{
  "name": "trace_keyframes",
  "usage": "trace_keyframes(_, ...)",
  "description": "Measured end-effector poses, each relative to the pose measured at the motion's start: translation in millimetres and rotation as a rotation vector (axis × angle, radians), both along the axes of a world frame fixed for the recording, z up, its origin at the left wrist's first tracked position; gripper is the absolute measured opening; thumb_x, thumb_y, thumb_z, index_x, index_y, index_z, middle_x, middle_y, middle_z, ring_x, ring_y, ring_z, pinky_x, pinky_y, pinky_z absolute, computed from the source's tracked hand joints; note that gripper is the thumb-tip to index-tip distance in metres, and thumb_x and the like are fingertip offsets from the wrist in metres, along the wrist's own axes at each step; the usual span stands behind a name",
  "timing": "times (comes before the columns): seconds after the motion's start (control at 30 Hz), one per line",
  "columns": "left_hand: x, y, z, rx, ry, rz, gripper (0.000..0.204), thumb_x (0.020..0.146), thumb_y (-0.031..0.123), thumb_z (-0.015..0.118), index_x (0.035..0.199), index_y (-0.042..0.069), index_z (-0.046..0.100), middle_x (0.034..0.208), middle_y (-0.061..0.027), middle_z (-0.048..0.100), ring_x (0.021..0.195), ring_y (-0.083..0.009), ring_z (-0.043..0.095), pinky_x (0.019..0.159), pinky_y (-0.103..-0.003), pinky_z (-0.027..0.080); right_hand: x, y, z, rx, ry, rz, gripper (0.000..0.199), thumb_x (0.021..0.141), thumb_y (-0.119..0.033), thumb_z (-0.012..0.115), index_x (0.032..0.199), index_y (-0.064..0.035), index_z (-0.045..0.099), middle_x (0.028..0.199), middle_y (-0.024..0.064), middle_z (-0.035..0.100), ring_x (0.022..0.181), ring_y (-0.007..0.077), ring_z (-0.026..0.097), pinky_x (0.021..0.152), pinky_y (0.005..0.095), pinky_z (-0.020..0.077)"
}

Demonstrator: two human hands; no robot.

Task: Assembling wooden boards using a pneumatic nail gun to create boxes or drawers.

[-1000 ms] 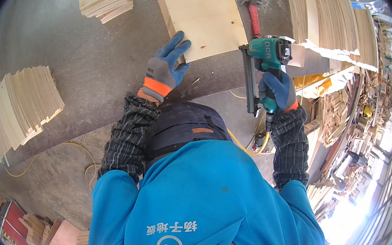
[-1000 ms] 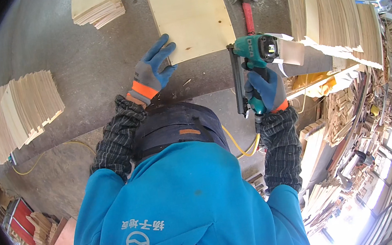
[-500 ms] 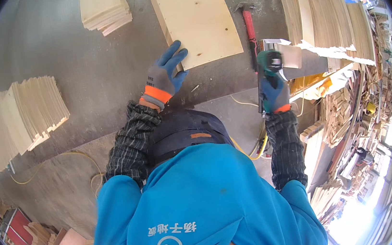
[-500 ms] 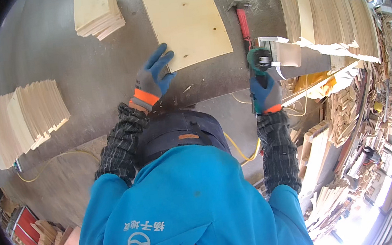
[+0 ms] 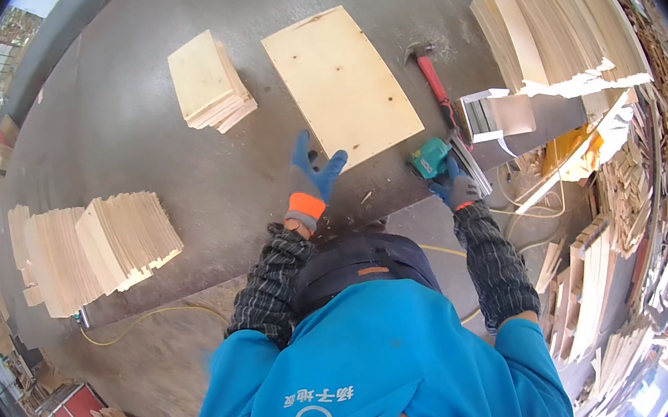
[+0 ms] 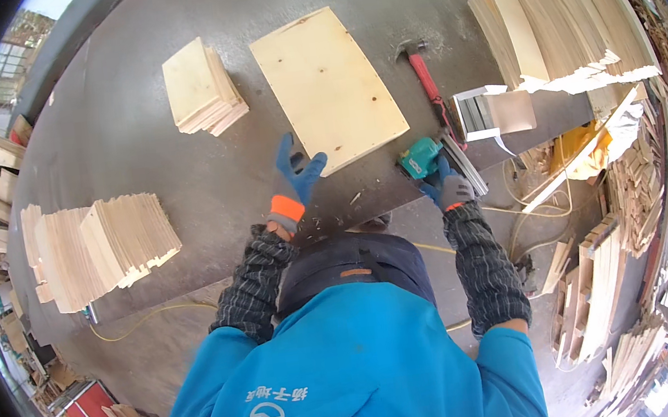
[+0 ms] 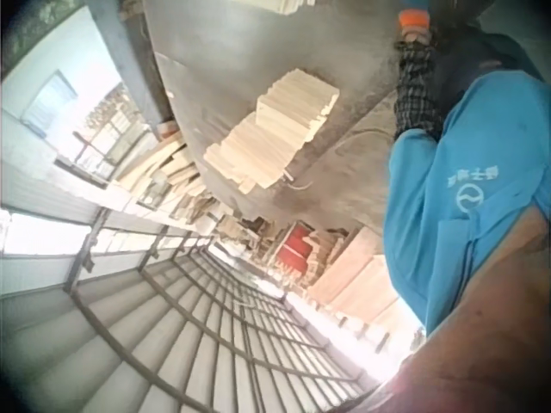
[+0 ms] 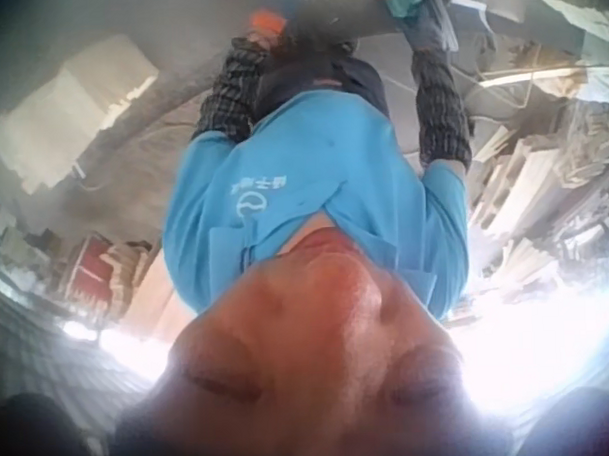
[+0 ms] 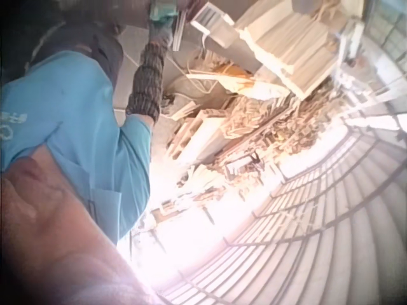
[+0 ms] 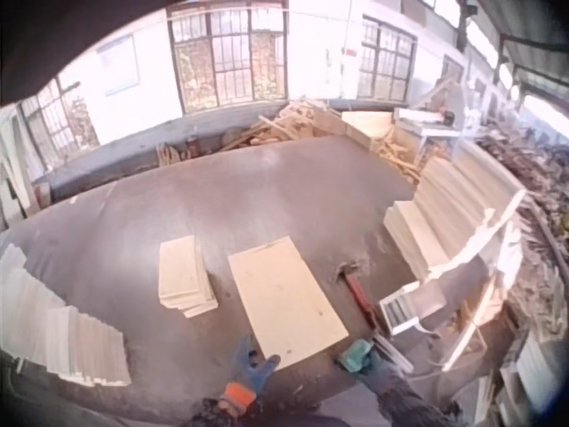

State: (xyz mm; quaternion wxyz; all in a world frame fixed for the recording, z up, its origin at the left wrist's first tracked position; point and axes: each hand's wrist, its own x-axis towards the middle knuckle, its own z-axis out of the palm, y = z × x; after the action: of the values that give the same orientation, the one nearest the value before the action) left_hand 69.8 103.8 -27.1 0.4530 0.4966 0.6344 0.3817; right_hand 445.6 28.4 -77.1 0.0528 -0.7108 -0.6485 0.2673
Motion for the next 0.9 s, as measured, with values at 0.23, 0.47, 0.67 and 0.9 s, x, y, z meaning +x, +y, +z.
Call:
trace_keyframes(0.23,12.3,25.8,-38.6,-0.064,-0.349,0.05,0.079,0.092,0.021,0.089,0.155,-0.002,0.048,0.146,-0.0227,0.066,0.128,-0.0335,0.068,0.108,-0.042,0.055,-5.5,10.0,8.5,0.218,0.139,-0.171,0.071,0.096,-0.034,0.076,0.155,-0.0023,0.054,0.121,0.0287,0.075,0.103,0.043,0.077,0.088,0.052,0.0594)
trace_keyframes(0.47,13.0,24.7,-39.7,0.015,-0.338,0.001,0.076,0.093,0.02,0.088,0.154,-0.003,0.049,0.144,-0.0227,0.067,0.127,-0.0305,0.069,0.106,-0.039,0.057,-38.0,0.0,-11.3,0.314,0.195,-0.424,0.079,0.098,-0.038,0.075,0.161,0.0001,0.046,0.139,0.0308,0.067,0.118,0.0443,0.071,0.099,0.0506,0.058)
trace_keyframes(0.67,11.2,22.2,-35.6,-0.037,-0.392,-0.007,0.08,0.093,0.021,0.088,0.157,-0.004,0.047,0.144,-0.0227,0.067,0.128,-0.0299,0.068,0.108,-0.039,0.055,-32.6,-44.7,-33.0,0.208,-0.084,-0.137,0.096,0.089,-0.02,0.082,0.169,-0.0034,0.032,0.156,0.0291,0.049,0.139,0.0483,0.052,0.113,0.0557,0.0478)
trace_keyframes(0.9,9.1,27.0,-34.7,-0.026,-0.361,-0.035,0.08,0.094,0.02,0.087,0.159,-0.003,0.045,0.148,-0.0235,0.064,0.13,-0.0317,0.068,0.107,-0.04,0.056,-24.1,-32.9,-45.6,0.468,-0.018,-0.111,0.088,0.086,-0.01,0.08,0.164,-0.0016,0.04,0.135,0.0266,0.058,0.124,0.0462,0.06,0.104,0.0529,0.053)
